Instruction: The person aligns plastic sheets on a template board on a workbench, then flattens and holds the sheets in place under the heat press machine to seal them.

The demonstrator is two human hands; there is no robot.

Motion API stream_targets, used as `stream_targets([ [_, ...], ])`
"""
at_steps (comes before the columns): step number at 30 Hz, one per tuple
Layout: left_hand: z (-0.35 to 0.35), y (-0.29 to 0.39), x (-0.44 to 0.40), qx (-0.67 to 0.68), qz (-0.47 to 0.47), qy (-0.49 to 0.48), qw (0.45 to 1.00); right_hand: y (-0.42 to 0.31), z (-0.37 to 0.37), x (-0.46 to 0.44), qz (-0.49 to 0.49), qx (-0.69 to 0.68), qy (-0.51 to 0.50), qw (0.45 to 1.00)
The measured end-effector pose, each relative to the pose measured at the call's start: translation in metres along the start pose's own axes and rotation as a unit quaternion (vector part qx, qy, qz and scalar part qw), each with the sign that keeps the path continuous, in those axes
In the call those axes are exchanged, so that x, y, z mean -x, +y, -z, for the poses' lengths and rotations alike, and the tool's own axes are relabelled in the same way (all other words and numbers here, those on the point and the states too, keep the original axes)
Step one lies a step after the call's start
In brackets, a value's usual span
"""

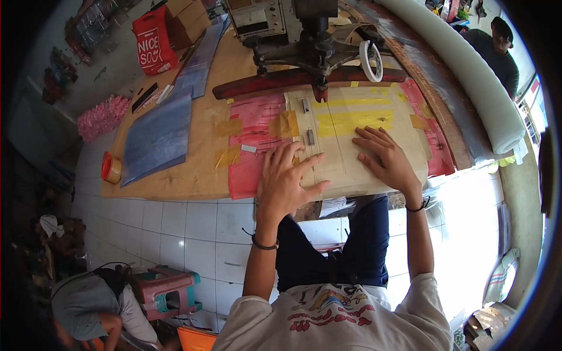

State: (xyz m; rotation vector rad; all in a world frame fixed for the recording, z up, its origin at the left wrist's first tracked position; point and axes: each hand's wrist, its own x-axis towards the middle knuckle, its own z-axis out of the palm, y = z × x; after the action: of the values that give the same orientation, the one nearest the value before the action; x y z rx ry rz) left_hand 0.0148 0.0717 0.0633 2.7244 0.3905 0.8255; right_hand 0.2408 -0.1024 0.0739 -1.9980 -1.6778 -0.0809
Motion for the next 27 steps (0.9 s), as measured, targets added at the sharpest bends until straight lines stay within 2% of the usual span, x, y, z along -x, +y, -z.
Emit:
stream_targets([
  [27, 0.0003, 0.0015, -0.0035, -0.031, 0.0, -0.016, 0.999, -0.0028, 0.0001, 0.0004, -0.008, 0.008, 0.021, 1.0],
])
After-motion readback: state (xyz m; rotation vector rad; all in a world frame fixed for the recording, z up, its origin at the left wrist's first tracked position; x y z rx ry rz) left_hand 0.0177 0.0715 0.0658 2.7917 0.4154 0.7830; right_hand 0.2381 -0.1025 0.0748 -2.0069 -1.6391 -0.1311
